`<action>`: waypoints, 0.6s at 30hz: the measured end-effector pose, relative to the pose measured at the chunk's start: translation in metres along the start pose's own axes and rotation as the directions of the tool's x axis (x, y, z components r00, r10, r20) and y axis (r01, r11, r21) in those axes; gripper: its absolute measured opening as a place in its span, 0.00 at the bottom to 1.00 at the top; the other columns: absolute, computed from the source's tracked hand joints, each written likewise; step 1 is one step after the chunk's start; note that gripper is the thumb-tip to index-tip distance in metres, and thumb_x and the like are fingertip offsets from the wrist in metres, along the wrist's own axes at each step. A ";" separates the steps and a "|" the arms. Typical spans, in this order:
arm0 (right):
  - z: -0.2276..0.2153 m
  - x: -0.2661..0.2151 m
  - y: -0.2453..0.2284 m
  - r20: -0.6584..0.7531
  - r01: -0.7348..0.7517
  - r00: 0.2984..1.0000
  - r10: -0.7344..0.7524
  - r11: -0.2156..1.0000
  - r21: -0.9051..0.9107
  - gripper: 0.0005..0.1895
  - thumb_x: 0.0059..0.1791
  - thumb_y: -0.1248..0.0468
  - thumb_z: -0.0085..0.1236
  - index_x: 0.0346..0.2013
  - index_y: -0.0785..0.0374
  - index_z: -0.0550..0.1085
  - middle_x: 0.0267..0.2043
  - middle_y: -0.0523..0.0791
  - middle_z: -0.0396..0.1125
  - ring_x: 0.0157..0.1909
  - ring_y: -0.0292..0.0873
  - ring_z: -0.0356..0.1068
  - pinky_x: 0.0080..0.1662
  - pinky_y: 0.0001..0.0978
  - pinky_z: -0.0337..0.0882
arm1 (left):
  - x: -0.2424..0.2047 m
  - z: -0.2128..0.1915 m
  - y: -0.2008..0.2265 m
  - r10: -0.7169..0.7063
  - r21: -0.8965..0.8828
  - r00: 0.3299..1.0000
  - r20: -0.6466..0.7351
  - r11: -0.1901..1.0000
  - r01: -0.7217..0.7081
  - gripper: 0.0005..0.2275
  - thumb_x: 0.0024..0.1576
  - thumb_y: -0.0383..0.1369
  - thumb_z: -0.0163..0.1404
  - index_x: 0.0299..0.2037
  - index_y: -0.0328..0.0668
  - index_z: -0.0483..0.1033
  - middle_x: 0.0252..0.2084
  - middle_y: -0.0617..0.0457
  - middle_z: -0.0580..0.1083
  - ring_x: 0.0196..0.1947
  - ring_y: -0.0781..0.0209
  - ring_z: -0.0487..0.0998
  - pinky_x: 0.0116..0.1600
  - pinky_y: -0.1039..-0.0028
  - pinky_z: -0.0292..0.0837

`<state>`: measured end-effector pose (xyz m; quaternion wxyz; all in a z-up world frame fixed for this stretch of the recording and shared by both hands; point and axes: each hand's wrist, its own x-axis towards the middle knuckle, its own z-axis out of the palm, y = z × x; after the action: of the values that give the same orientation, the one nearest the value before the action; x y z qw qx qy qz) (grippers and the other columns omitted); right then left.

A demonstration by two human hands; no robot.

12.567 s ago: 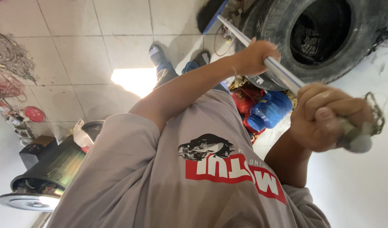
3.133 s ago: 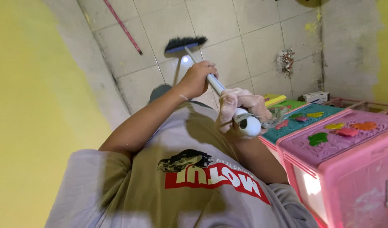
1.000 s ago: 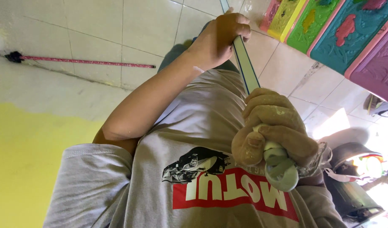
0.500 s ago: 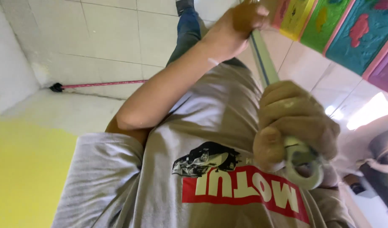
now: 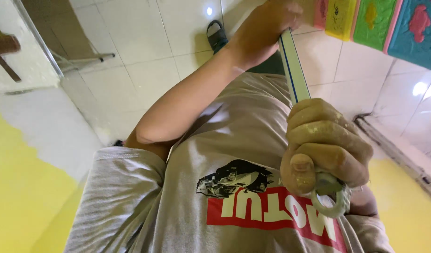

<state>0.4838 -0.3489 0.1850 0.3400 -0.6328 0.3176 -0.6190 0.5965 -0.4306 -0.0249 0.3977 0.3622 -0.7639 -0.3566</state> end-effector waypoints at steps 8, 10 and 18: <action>-0.010 0.036 0.011 0.159 -0.053 0.985 0.062 0.997 -0.058 0.08 0.47 0.69 0.53 0.25 0.70 0.66 0.23 0.49 0.63 0.23 0.48 0.64 0.30 0.46 0.70 | 0.042 -0.016 -0.015 0.013 -0.115 0.999 0.039 0.993 -0.008 0.06 0.54 0.21 0.56 0.35 0.37 0.71 0.33 0.46 0.72 0.36 0.45 0.75 0.41 0.63 0.69; -0.016 0.046 0.019 0.197 -0.061 0.978 0.069 0.997 -0.047 0.08 0.46 0.69 0.55 0.26 0.70 0.66 0.24 0.49 0.63 0.24 0.49 0.64 0.31 0.47 0.70 | 0.052 -0.015 -0.021 -0.022 -0.094 0.997 0.078 0.995 0.029 0.06 0.55 0.22 0.56 0.35 0.37 0.71 0.33 0.45 0.72 0.36 0.45 0.75 0.41 0.63 0.69; -0.052 0.095 0.071 0.356 -0.022 0.934 0.026 1.000 -0.016 0.09 0.42 0.72 0.57 0.25 0.69 0.65 0.25 0.50 0.63 0.25 0.51 0.66 0.33 0.50 0.73 | 0.091 0.012 -0.075 -0.154 -0.089 0.985 0.074 0.983 0.160 0.11 0.51 0.19 0.48 0.43 0.38 0.73 0.38 0.43 0.75 0.38 0.49 0.79 0.43 0.65 0.74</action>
<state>0.4363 -0.4695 0.1803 0.3954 -0.7326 0.2622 -0.4881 0.5681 -0.5403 -0.0611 0.3592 0.3900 -0.7281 -0.4346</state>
